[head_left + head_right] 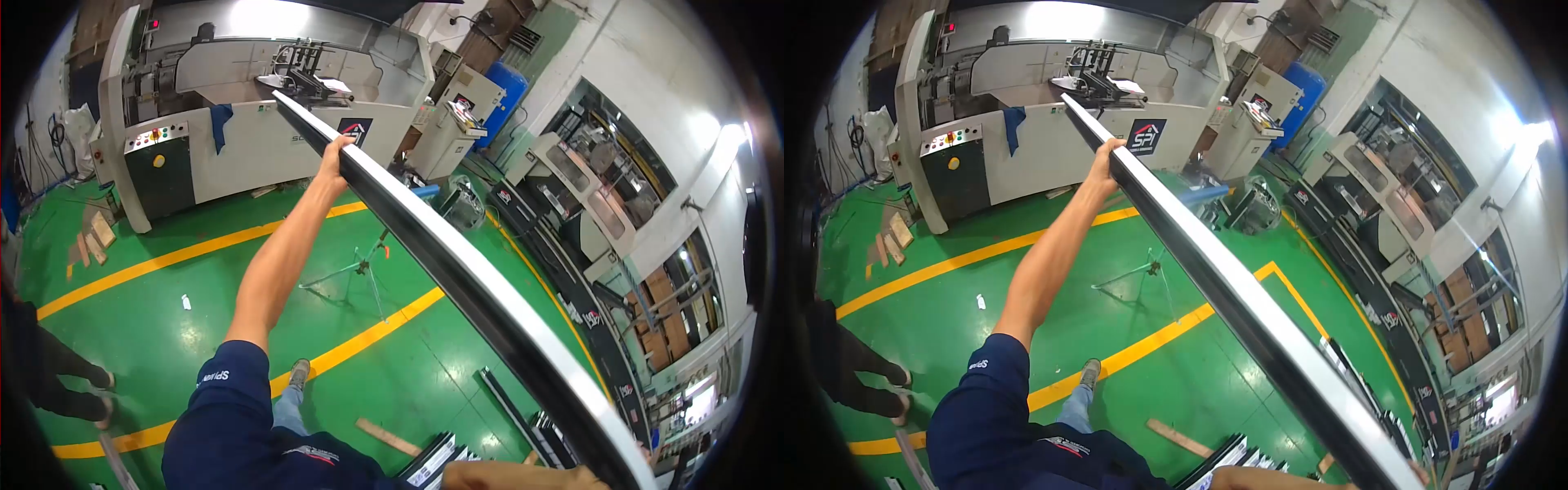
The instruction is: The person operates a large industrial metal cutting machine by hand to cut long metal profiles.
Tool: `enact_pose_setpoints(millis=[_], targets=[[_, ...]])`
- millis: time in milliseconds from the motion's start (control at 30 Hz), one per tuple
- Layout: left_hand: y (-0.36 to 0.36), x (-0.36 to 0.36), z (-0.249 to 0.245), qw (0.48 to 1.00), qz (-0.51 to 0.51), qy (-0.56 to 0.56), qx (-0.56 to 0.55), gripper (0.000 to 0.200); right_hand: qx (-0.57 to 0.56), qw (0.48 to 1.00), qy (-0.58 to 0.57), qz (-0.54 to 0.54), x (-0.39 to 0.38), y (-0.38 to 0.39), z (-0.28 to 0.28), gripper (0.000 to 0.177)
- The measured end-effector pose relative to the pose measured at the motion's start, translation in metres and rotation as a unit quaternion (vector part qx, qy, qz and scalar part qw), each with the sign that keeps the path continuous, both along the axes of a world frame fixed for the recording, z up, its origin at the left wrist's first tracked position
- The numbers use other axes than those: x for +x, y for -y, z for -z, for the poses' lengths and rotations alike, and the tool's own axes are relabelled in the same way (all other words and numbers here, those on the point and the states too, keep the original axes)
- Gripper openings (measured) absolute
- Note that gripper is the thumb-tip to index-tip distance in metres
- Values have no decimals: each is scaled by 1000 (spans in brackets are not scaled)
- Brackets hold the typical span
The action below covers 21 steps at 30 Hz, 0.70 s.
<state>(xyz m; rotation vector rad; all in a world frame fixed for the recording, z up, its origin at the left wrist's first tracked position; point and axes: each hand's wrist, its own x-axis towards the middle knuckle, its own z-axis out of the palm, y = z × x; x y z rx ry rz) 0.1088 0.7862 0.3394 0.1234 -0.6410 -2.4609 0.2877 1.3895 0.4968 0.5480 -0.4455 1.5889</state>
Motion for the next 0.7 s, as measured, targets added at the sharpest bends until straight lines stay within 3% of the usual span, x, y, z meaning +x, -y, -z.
enact_pose_setpoints(millis=[133,233,367,467,700], targets=[[63,-86,29,998,-27,-50,37,25,-19,998,55,-6,-92,74,45,44],[116,-155,10,994,-30,-97,42,30,-25,997,73,-12,-159,126,62,43],[182,-250,5,994,-6,-101,50,53,-20,992,122,-7,-248,189,58,42],[218,-300,-3,988,16,-147,35,56,-53,991,122,-27,-308,220,68,41],[295,-411,5,990,6,-119,69,51,-64,987,142,-37,-444,287,99,39]])
